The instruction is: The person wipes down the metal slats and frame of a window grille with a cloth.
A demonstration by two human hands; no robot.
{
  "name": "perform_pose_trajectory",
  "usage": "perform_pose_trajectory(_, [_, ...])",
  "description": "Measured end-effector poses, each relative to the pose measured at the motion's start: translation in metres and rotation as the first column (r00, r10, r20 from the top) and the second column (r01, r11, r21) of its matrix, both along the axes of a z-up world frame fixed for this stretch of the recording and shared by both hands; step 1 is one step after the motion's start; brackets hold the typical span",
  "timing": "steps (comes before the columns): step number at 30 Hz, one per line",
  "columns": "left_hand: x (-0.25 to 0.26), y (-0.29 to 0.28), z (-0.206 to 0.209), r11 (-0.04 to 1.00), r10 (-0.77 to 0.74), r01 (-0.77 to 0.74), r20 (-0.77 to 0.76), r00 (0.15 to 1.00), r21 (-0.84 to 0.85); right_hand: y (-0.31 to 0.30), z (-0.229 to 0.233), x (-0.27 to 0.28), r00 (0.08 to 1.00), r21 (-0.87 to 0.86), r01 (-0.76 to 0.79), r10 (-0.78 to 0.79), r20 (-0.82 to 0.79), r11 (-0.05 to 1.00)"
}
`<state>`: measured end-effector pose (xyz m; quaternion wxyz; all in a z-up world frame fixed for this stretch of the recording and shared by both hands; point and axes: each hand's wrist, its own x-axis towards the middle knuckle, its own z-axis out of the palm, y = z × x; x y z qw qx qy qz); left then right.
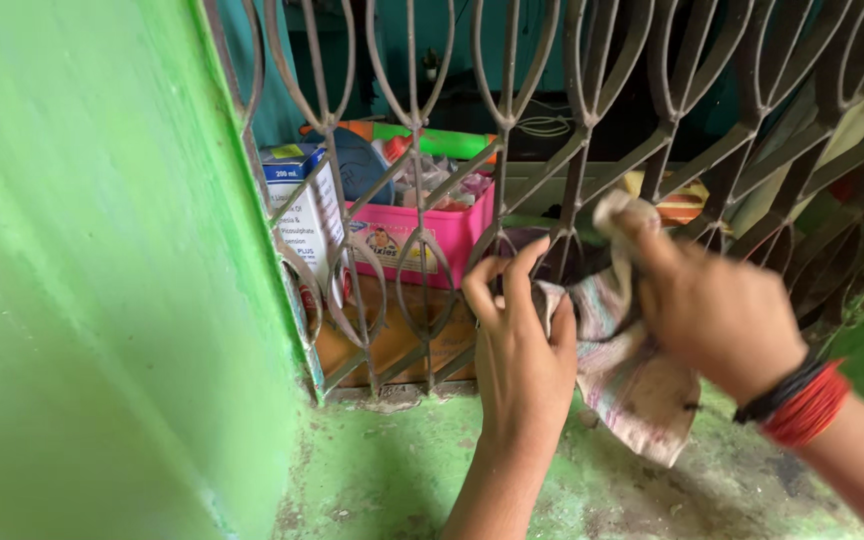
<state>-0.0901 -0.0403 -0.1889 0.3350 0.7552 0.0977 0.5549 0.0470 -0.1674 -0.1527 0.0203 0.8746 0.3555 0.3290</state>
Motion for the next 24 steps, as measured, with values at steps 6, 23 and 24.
perform_pose_trajectory(6, [0.0, 0.0, -0.013, 0.998, -0.046, 0.045, -0.032, 0.998, -0.034, 0.001, -0.024, -0.009, 0.988, -0.207, -0.011, -0.021, -0.151, 0.978])
perform_pose_trajectory(23, [-0.009, -0.015, -0.004, 0.997, -0.054, 0.044, -0.166, 0.985, -0.065, -0.026, 0.025, 0.003, 0.995, 0.014, -0.087, 0.088, -0.036, 0.996])
perform_pose_trajectory(24, [-0.01, -0.016, -0.004, 0.996, -0.067, 0.059, -0.145, 0.987, -0.06, -0.025, 0.023, 0.0, 0.993, 0.01, -0.096, 0.097, -0.067, 0.995])
